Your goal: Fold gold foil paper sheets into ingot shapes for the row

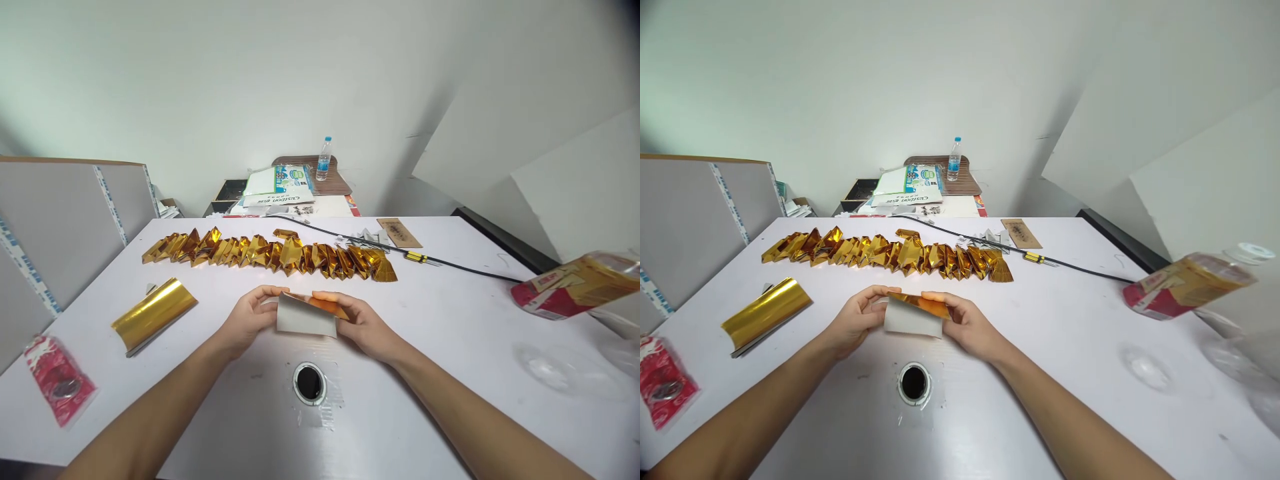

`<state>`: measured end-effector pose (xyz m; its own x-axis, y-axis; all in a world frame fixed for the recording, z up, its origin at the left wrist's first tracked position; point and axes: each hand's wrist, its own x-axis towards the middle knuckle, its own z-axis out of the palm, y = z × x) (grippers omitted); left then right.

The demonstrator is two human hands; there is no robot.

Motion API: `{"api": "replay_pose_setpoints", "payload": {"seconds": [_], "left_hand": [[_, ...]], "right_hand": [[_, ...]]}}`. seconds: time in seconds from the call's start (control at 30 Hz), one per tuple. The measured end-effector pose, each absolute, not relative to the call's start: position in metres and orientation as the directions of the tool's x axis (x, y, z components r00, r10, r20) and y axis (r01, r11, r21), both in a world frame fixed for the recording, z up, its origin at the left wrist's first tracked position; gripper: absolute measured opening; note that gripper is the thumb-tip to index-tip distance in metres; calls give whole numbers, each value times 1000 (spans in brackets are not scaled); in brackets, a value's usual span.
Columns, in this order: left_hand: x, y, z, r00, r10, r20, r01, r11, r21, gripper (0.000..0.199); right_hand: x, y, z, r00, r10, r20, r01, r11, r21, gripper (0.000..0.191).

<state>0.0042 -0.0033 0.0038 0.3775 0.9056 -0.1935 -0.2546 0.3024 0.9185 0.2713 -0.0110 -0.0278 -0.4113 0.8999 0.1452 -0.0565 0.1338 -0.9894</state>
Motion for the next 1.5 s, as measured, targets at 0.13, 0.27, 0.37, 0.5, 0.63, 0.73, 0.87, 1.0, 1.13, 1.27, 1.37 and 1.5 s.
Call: {"api": "replay_pose_setpoints", "payload": {"seconds": [0.13,0.27,0.37,0.5,0.63,0.73,0.87,1.0,1.13,1.27,1.37,1.5], "left_hand": [[6,-6,-1,379,916,-135,-234,236,943,56],[10,-5,1,349,931,-107,-182,180,967,59],[11,-8,5,367,911,-188,-141,255,957,62],[18,-25,8,513,828,-227,45,238,970,85],[32,-37,10,408,899,-158,217,73,974,87],[36,-32,11,219,962,-165,201,121,972,97],[33,-17,9,77,985,-155,87,148,985,103],[26,-11,5,259,951,-171,-59,192,980,82],[21,-13,5,206,975,-84,76,69,995,49],[17,-13,8,187,980,-64,67,53,996,46],[12,-8,8,173,983,-67,-58,79,995,39],[-1,-1,10,326,933,-154,-176,220,960,41]], "right_hand": [[267,-13,-20,-455,873,175,1,197,-980,42],[260,-16,-15,-469,863,188,155,290,-944,31],[253,-19,-16,-368,919,139,235,237,-943,29],[245,-20,-19,-244,958,152,306,225,-925,27],[247,-19,-18,-293,946,141,210,207,-955,26],[250,-20,-15,-363,928,83,-54,68,-996,44],[246,-23,-16,-479,877,-18,-156,-105,-982,55],[241,-24,-20,-296,955,1,-206,-63,-977,57],[244,-25,-23,-294,955,-40,-144,-86,-986,51],[250,-25,-22,-322,947,9,-135,-36,-990,44],[256,-23,-17,-383,915,127,-123,85,-989,36],[260,-20,-13,-335,887,318,117,374,-920,47]]}}
